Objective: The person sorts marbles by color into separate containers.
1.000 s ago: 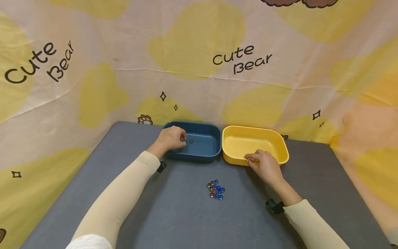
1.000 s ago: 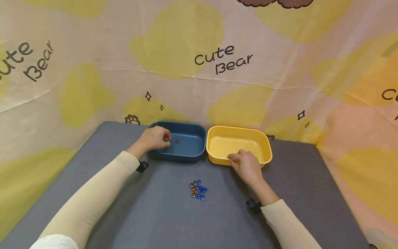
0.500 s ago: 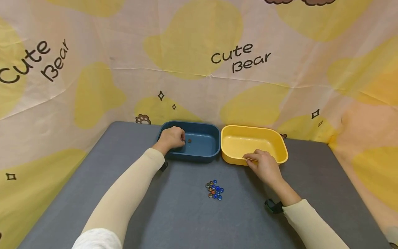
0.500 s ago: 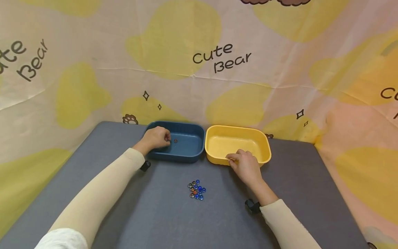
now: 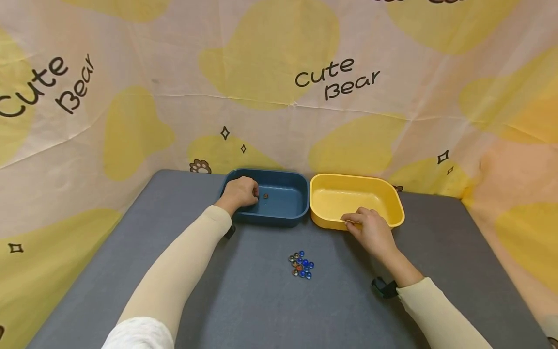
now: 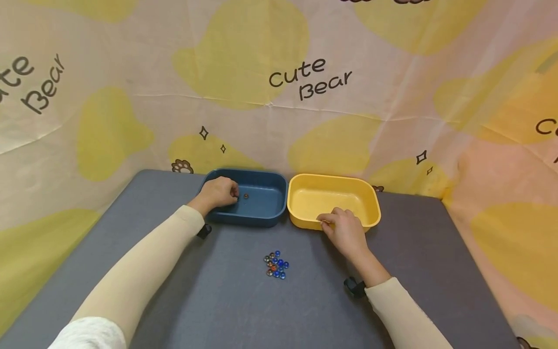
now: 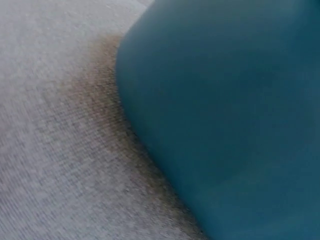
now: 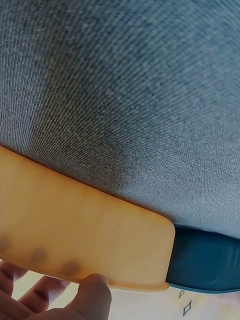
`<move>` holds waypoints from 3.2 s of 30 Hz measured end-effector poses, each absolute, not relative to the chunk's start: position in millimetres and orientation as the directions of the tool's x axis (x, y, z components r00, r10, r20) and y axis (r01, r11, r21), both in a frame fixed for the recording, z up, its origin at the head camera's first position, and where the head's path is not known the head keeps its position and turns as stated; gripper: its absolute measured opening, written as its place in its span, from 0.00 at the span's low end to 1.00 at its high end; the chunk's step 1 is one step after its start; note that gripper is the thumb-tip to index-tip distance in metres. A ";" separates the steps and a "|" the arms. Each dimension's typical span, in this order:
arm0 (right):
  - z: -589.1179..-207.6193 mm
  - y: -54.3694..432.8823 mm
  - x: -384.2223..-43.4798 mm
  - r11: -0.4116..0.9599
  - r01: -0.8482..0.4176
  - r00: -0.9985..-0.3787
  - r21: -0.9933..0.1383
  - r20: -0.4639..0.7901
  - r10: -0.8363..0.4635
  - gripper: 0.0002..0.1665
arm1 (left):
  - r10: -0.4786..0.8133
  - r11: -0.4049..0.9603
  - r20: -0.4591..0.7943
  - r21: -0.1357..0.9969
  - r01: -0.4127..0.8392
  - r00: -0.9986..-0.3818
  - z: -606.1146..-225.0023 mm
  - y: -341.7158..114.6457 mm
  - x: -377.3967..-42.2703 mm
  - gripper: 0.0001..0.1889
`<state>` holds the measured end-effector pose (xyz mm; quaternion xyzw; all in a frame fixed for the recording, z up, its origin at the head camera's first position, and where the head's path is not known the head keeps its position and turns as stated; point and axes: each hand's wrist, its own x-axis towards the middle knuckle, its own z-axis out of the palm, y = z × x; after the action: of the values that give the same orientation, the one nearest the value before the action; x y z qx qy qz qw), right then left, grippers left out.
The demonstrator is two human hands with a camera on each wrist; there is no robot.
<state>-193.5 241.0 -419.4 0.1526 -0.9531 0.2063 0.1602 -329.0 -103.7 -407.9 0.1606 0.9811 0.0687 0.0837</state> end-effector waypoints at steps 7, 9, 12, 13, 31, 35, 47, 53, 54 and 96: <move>-419.7 240.7 -193.8 0.870 -0.352 -0.904 -0.346 0.367 -0.219 0.07 | 0.315 0.943 -0.158 0.163 0.290 -0.936 -408.9 -105.9 -330.6 0.07; -419.5 240.4 -193.8 0.870 -0.353 -0.903 -0.344 0.369 -0.220 0.07 | 0.316 0.942 -0.155 0.167 0.291 -0.936 -408.1 -106.3 -330.1 0.06; -419.5 240.1 -193.5 0.870 -0.354 -0.902 -0.343 0.371 -0.221 0.07 | 0.319 0.941 -0.154 0.172 0.292 -0.935 -406.8 -106.5 -328.8 0.07; -419.5 240.1 -193.4 0.870 -0.356 -0.901 -0.341 0.371 -0.223 0.07 | 0.321 0.940 -0.153 0.175 0.294 -0.935 -406.3 -106.7 -328.1 0.08; -420.1 242.1 -192.5 0.874 -0.354 -0.902 -0.334 0.368 -0.225 0.09 | 0.368 0.902 -0.054 0.264 0.342 -0.928 -385.4 -111.8 -299.6 0.17; -420.4 241.9 -192.0 0.874 -0.355 -0.902 -0.333 0.369 -0.226 0.09 | 0.384 0.894 -0.040 0.265 0.360 -0.923 -379.4 -111.2 -290.9 0.19; -421.7 241.1 -190.3 0.872 -0.380 -0.884 -0.308 0.398 -0.245 0.09 | 0.407 0.821 0.074 0.407 0.400 -0.911 -379.5 -120.6 -258.2 0.14; -421.0 240.7 -191.2 0.870 -0.385 -0.881 -0.308 0.402 -0.247 0.09 | 0.387 0.799 0.098 0.462 0.386 -0.917 -380.2 -122.0 -243.0 0.15; -420.3 240.6 -191.3 0.869 -0.385 -0.881 -0.311 0.403 -0.247 0.09 | 0.382 0.797 0.104 0.465 0.384 -0.918 -379.6 -121.6 -240.4 0.15; -417.0 241.3 -195.2 0.862 -0.376 -0.900 -0.341 0.357 -0.251 0.10 | 0.625 0.671 0.107 0.432 0.602 -0.773 -417.8 -60.2 -186.1 0.09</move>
<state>-195.2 241.3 -417.0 0.1645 -0.9528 0.2052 0.1517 -186.1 -60.2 -417.8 0.3359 0.9137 0.2272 0.0251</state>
